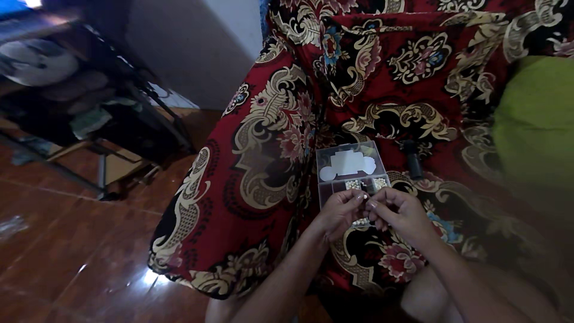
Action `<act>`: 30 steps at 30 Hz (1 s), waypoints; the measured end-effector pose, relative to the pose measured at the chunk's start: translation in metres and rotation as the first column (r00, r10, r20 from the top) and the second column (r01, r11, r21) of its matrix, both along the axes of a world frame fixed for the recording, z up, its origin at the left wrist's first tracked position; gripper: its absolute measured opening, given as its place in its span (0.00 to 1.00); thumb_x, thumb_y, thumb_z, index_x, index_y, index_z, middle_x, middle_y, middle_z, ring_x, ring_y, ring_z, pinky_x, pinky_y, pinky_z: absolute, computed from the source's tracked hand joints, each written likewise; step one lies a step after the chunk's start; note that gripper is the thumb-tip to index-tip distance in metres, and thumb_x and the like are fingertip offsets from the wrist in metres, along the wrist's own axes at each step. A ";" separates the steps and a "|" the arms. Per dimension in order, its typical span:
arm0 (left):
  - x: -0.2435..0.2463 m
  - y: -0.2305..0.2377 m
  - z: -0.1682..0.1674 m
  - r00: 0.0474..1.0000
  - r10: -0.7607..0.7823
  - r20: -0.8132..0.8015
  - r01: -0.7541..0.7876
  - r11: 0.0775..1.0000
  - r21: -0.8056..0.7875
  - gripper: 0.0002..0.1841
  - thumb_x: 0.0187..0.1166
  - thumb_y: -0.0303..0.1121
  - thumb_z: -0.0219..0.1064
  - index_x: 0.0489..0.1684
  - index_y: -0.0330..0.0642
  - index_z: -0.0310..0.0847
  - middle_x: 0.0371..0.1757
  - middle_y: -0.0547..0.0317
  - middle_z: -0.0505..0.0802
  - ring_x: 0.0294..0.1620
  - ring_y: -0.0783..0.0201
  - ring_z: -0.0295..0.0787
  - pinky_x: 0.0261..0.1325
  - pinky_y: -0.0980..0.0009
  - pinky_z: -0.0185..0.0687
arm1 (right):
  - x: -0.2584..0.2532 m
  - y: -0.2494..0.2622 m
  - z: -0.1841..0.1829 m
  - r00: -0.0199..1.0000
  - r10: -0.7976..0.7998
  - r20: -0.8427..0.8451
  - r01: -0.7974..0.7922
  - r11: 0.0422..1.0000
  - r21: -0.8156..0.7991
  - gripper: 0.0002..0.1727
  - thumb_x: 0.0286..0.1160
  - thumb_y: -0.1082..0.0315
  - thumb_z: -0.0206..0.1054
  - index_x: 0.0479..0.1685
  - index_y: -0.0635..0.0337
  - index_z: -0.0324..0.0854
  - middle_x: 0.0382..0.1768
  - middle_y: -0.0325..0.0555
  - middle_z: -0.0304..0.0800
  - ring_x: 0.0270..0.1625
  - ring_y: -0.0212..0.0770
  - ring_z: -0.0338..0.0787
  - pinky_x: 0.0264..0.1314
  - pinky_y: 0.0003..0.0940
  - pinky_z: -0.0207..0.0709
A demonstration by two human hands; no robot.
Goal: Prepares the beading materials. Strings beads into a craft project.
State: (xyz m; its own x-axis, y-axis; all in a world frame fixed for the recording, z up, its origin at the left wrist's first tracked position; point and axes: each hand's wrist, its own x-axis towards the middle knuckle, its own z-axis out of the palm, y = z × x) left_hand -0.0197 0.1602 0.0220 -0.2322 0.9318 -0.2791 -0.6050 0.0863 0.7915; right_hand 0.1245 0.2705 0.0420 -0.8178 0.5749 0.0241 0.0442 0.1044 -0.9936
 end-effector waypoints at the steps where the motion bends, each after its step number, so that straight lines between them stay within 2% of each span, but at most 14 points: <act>1: 0.000 0.000 0.000 1.000 -0.001 0.001 0.001 1.000 0.000 0.12 0.91 0.26 0.50 0.46 0.40 0.82 0.41 0.62 0.94 0.43 0.68 0.93 0.55 0.68 0.89 | 0.000 0.000 0.000 1.000 -0.002 0.000 0.002 1.000 0.004 0.05 0.76 0.68 0.67 0.38 0.59 0.86 0.24 0.33 0.91 0.21 0.26 0.89 0.24 0.20 0.85; 30: -0.001 0.000 -0.002 1.000 0.004 -0.006 -0.004 1.000 0.009 0.11 0.90 0.25 0.51 0.46 0.40 0.82 0.43 0.62 0.93 0.45 0.67 0.93 0.57 0.66 0.89 | 0.000 -0.001 0.001 0.999 -0.037 0.017 0.037 0.999 0.007 0.05 0.76 0.68 0.67 0.38 0.59 0.86 0.24 0.33 0.91 0.21 0.26 0.88 0.23 0.20 0.84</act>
